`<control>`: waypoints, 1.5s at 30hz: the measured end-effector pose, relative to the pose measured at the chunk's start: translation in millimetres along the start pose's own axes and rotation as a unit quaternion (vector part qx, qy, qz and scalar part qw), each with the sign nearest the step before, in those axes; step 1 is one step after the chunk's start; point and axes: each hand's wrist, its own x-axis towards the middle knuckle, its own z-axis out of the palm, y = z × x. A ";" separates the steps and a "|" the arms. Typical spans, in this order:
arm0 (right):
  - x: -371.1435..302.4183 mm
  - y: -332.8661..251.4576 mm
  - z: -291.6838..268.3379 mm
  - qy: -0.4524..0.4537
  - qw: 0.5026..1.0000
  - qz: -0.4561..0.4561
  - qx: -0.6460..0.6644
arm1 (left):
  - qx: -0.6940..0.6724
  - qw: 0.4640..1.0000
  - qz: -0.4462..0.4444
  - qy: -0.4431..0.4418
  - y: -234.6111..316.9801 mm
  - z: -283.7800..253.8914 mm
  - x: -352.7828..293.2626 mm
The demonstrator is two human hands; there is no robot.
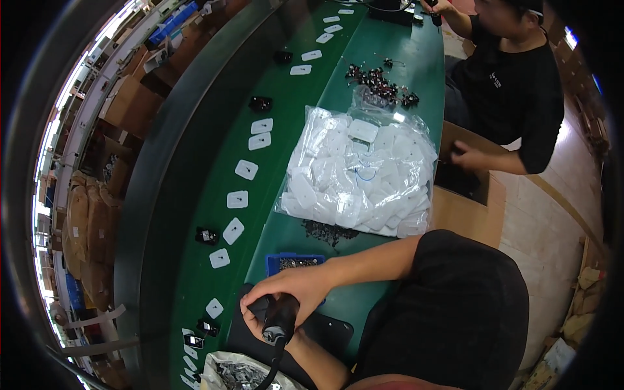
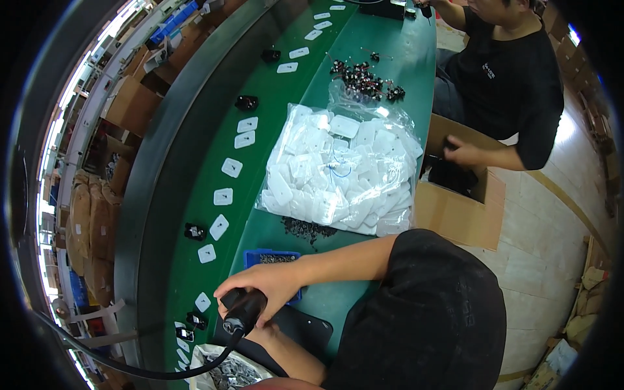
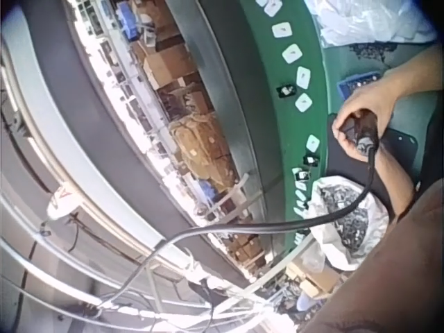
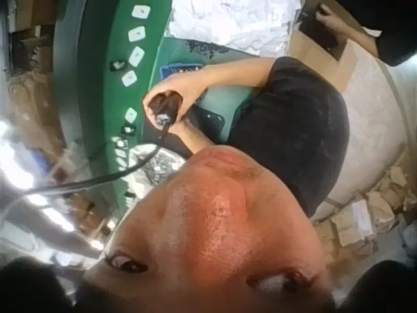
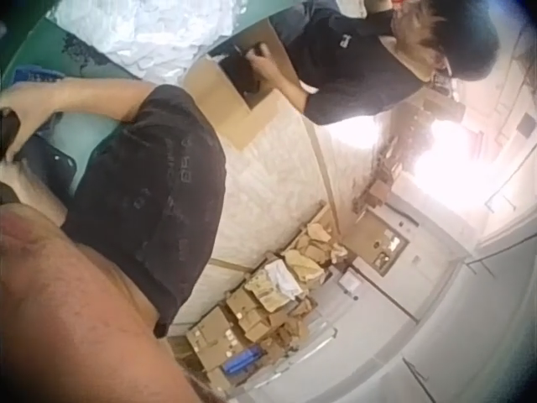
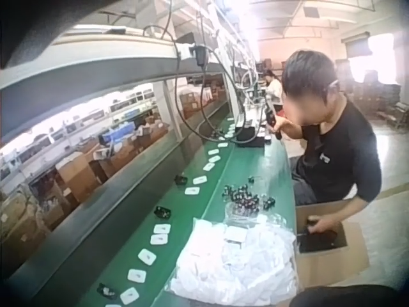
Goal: The person assembles small electronic components by fastening screws into plastic housing and metal brackets using an electric screwdriver.
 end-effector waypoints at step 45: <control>-3.1 20.8 -8.8 0.120 0.992 0.042 -0.004 | -0.039 0.999 -0.013 0.004 18.8 34.8 -15.4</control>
